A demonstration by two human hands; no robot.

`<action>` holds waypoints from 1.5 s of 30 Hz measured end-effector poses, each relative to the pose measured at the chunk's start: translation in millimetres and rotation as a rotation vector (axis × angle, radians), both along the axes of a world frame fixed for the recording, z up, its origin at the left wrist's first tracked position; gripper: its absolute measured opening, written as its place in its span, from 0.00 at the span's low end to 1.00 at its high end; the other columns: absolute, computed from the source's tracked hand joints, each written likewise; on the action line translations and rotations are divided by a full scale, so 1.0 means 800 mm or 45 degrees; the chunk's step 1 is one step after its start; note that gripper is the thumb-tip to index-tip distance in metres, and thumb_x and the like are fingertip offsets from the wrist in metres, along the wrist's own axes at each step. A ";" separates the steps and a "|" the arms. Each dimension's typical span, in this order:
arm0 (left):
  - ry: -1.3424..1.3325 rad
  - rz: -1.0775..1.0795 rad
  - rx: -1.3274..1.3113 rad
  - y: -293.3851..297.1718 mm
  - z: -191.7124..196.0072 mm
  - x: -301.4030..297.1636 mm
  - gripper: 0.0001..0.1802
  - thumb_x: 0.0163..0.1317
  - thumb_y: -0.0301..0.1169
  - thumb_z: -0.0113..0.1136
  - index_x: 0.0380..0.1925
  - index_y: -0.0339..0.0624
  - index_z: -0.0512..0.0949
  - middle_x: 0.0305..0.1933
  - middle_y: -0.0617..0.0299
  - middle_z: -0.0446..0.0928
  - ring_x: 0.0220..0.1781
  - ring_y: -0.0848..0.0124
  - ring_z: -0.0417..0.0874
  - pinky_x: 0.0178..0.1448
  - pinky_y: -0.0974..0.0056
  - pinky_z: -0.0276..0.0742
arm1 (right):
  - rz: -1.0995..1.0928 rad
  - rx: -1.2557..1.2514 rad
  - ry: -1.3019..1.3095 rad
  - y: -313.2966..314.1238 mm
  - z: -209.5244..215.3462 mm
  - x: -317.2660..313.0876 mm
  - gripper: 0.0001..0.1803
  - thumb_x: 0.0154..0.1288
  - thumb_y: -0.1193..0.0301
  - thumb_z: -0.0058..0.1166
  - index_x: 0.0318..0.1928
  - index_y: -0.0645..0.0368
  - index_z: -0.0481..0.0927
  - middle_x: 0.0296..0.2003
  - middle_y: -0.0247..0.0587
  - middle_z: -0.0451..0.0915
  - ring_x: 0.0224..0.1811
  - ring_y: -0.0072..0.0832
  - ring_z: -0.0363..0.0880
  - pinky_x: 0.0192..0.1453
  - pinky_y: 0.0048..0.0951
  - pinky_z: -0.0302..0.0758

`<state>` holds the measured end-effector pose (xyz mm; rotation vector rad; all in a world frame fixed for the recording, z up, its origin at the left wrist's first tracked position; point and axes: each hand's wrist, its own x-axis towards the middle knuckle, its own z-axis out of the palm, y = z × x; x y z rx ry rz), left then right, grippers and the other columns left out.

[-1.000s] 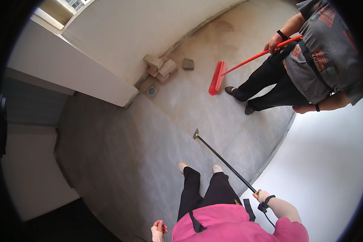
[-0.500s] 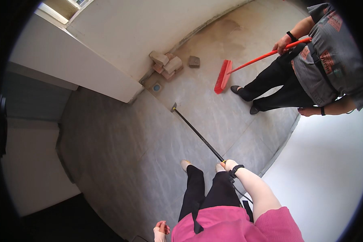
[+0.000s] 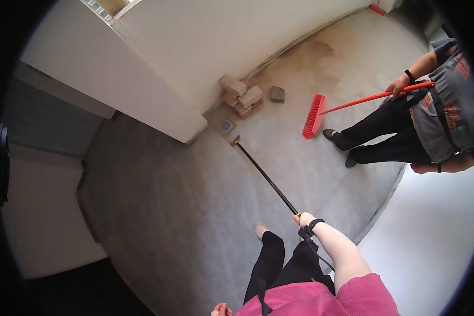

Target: Scraping residue from a concrete floor in a hallway or balcony area.

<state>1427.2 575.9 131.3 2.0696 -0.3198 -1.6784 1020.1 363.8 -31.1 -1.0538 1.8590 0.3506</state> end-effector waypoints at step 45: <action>1.192 0.601 0.464 -0.392 0.000 -0.232 0.15 0.52 0.42 0.49 0.25 0.41 0.63 0.16 0.58 0.64 0.15 0.69 0.63 0.17 0.69 0.57 | -0.115 0.053 -0.125 -0.270 0.070 0.197 0.14 0.45 0.75 0.46 0.36 0.65 0.68 0.16 0.45 0.71 0.15 0.32 0.72 0.16 0.30 0.68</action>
